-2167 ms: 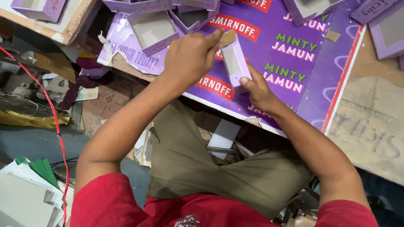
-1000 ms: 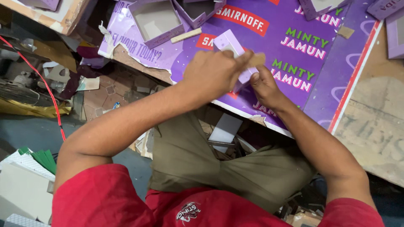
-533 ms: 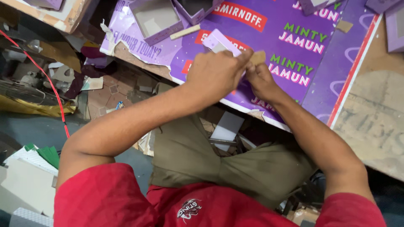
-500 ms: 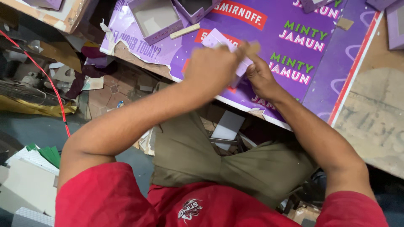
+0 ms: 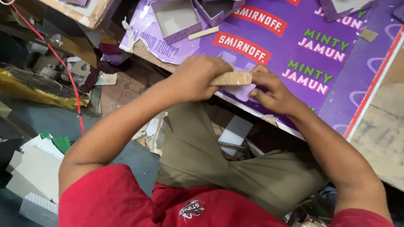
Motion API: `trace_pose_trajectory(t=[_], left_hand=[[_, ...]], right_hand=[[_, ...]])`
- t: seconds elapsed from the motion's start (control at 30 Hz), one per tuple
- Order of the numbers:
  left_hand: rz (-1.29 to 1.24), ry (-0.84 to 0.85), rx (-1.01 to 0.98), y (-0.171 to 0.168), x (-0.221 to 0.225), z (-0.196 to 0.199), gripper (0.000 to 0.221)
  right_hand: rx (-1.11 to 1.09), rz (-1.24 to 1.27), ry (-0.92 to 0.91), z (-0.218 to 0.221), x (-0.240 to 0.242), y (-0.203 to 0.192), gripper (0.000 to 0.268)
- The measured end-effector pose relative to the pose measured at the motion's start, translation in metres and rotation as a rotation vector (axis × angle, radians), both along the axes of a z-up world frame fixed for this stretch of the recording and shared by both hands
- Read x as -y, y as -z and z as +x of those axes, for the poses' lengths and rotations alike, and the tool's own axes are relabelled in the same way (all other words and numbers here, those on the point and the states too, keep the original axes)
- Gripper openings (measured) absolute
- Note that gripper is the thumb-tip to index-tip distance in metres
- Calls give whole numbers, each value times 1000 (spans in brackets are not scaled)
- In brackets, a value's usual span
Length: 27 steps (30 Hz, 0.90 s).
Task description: The person assembles small purple cardboard boxes by folding flaps and using a wooden stick to press and secure the edges. They handle multiple boxes one at a time, folding and pressing each side before setting them aside.
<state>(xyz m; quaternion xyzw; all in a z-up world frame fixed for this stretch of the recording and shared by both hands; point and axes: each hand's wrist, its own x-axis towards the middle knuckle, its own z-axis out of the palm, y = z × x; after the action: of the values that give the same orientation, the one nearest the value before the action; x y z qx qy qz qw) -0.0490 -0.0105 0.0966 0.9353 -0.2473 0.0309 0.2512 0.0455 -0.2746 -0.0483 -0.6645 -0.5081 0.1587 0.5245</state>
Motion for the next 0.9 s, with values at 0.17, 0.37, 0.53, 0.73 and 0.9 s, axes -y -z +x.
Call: trace_pose_trajectory(t=[0.17,0.37,0.53,0.73,0.9], left_hand=[[194,-165,275,30,-22,-32,24],[376,-458,642,61,-103,-9,10],[427,-453,742,85,-141,27,11],[381,-374,638,85,-146,36,30],[397,-408,776,86,-128,34,23]], right_hand=[[502,-43,187,-4,-10,-8,63],[541,-196,365,13,-11,-4,79],[519,-222,399,12,-12,-5,85],[472,-216,430,14,-12,-11,81],[545,-132,495,16,-8,-17,65]])
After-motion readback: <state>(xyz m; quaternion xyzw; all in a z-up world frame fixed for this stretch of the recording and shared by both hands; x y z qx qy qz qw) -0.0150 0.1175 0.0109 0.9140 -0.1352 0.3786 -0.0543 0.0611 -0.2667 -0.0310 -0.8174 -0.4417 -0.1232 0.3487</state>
